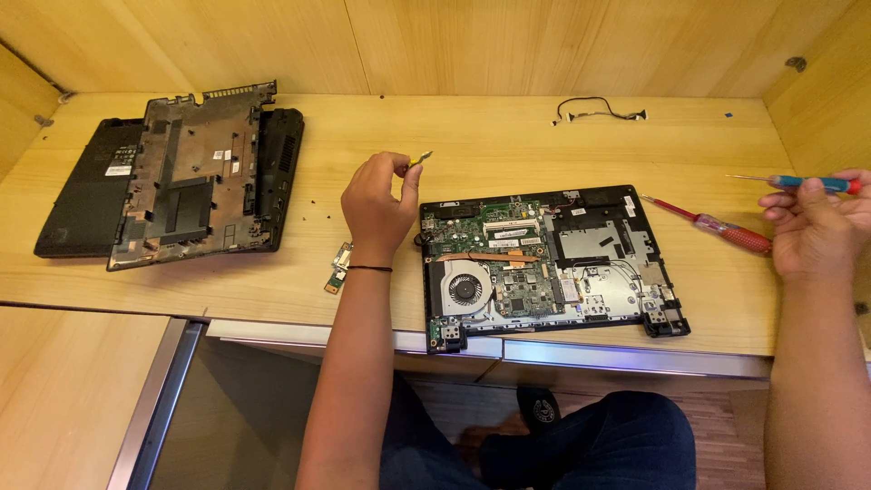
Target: Positioning internal hardware components and connecting ribbon cables inside a laptop chassis during a repair.
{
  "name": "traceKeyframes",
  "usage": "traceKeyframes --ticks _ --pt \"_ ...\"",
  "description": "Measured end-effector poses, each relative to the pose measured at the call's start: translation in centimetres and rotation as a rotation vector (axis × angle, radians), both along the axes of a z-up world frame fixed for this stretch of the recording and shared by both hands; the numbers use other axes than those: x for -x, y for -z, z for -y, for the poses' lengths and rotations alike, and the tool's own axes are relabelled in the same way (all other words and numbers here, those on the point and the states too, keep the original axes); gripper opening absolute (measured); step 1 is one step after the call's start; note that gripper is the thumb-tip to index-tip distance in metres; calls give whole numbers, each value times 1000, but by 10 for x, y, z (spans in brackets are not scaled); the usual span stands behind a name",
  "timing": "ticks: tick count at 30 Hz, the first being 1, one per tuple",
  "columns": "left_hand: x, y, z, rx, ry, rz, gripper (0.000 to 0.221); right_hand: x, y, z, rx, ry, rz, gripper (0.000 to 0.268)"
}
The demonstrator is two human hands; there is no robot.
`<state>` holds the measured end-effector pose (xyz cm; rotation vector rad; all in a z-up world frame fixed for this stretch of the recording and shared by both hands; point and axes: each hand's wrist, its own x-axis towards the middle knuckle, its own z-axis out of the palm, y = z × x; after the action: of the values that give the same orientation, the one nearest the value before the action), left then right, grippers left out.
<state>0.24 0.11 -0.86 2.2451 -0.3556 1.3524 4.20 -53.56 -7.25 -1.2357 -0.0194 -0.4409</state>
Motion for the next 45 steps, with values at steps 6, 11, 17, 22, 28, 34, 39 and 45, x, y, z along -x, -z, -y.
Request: traceKeyframes --ticks 6,11,17,22,28,34,39,45 --pt "-16 7 -5 62 -161 -417 14 32 -58 -101 377 -1 145 24" --pt "-16 9 -5 47 -155 -636 13 66 -91 -178 724 -282 -21 18" --pt "-11 7 0 45 -133 -504 15 50 -62 -177 594 -295 -18 16" --pt "-13 8 -2 50 -173 -549 14 55 -62 -180 619 -329 7 13" --pt "-22 23 -10 12 -235 -507 14 61 -64 -178 617 -320 -2 12" --pt "-34 41 -16 22 -325 -580 12 53 -55 -138 806 -40 30 16" --pt "-35 43 -17 0 -413 -587 15 19 -17 -41 1150 476 302 24" --pt "-33 43 -18 31 -420 -633 16 -6 38 41 1018 530 -21 19"
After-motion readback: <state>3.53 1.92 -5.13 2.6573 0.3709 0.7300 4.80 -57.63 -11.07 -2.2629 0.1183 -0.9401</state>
